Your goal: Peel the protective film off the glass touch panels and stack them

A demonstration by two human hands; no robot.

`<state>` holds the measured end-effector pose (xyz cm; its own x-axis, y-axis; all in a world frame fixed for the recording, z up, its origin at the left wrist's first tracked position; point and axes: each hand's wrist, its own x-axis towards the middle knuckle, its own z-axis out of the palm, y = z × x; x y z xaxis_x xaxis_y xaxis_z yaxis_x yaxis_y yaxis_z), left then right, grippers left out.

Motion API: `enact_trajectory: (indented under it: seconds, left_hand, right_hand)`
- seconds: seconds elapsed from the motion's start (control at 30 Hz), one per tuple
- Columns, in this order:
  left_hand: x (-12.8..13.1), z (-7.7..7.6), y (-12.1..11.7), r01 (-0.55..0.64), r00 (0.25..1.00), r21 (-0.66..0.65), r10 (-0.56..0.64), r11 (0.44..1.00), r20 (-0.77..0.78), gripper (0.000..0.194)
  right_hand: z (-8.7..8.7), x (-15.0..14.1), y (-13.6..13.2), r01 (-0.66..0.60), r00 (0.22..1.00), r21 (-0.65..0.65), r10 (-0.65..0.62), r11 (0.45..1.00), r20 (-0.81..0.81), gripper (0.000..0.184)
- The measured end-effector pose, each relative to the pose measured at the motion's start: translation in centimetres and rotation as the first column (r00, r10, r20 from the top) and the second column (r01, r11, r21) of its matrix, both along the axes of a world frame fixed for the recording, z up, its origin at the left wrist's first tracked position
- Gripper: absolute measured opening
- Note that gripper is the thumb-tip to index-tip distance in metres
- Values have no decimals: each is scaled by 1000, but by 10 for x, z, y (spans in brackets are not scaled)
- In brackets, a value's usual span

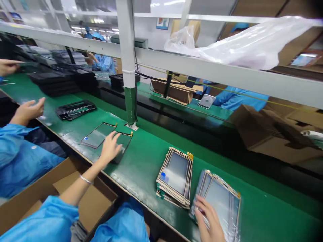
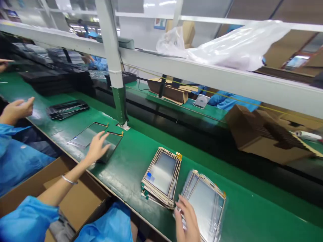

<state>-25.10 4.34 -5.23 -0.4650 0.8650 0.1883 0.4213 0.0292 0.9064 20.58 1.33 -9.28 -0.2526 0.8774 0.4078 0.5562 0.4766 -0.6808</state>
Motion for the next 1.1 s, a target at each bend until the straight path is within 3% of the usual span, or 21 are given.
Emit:
enact_trajectory:
  seconds: [0.13, 0.23, 0.33, 0.5, 0.67, 0.77, 1.0, 1.1]
  left_hand:
    - [99, -12, 26, 290, 947, 7, -286, 957, -146, 35]
    - [161, -27, 48, 426, 886, -47, -427, 904, -181, 40]
    - [191, -39, 67, 428, 878, -113, -442, 897, -185, 54]
    - [197, -49, 79, 384, 894, -158, -409, 910, -181, 57]
    - [214, -42, 83, 415, 892, -109, -427, 903, -150, 43]
    - [222, -39, 84, 446, 884, -68, -451, 893, -122, 53]
    - [196, -51, 67, 430, 892, -132, -443, 893, -95, 57]
    - [197, -59, 58, 444, 889, -133, -454, 886, -61, 59]
  right_hand:
    - [-21, -45, 31, 81, 993, -6, -80, 997, 81, 36]
    - [-32, -61, 42, 115, 988, -16, -112, 993, 102, 45]
    - [-38, -64, 47, 145, 986, -14, -143, 989, 88, 48]
    - [-43, -68, 56, 177, 984, -32, -177, 984, -7, 47]
    - [-46, -71, 58, 173, 980, -95, -181, 980, -83, 49]
    - [-45, -71, 57, 161, 979, -112, -174, 981, -111, 51]
    - [-43, -81, 63, 286, 946, -156, -304, 946, -109, 65]
    - [-44, -82, 68, 304, 935, -200, -332, 931, -122, 67]
